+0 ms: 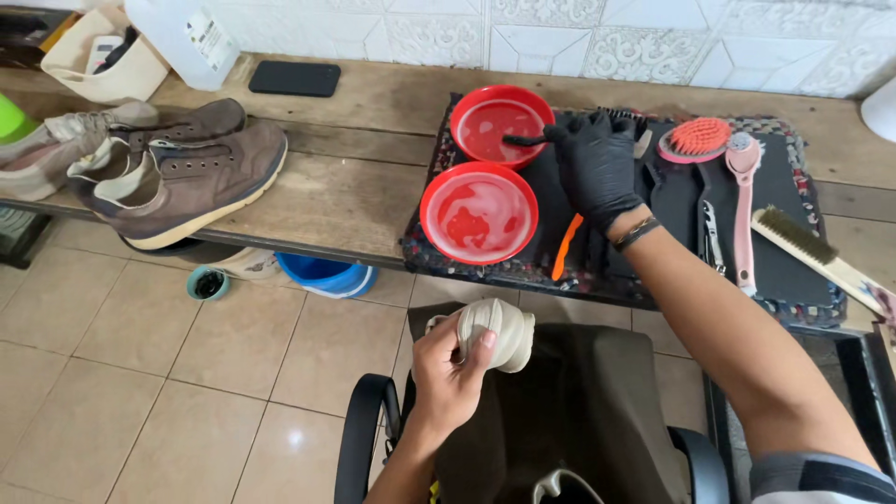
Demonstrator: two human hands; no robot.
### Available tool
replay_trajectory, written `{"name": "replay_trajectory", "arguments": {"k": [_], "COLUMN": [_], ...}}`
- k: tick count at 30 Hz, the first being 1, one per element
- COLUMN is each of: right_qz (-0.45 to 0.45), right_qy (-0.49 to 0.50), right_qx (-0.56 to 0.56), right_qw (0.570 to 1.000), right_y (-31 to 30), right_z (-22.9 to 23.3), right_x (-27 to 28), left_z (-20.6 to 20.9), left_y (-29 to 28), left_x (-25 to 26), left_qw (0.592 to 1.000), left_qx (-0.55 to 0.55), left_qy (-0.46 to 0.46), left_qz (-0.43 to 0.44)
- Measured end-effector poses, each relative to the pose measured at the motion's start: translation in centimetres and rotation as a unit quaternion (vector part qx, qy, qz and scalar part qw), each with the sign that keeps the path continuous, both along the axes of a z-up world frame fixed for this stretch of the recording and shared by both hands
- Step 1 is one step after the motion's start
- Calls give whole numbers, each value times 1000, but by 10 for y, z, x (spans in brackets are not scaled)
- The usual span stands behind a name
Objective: The person cleans a shoe by hand using a brush and a cloth, then applies a dark liquid with a small brush to the edges before wiping it.
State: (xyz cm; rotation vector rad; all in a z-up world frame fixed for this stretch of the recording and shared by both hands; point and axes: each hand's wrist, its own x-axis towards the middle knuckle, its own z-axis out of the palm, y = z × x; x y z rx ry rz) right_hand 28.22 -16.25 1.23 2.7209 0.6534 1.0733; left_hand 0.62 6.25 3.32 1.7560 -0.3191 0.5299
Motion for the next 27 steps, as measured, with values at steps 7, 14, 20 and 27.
{"name": "replay_trajectory", "arguments": {"k": [7, 14, 20, 27], "right_qz": [118, 133, 123, 199], "right_qy": [53, 102, 130, 50], "right_qx": [120, 140, 260, 318], "right_qw": [984, 976, 949, 925], "right_y": [4, -13, -44, -59], "right_z": [17, 31, 39, 92], "right_x": [-67, -131, -199, -275], "left_z": [-8, 14, 35, 49], "left_y": [4, -13, -31, -56], "left_x": [6, -9, -23, -47], "left_qw": [996, 993, 995, 996], "left_qx": [-59, -72, -54, 9], "left_qy": [-30, -59, -65, -65], "left_qz": [54, 69, 55, 56]}}
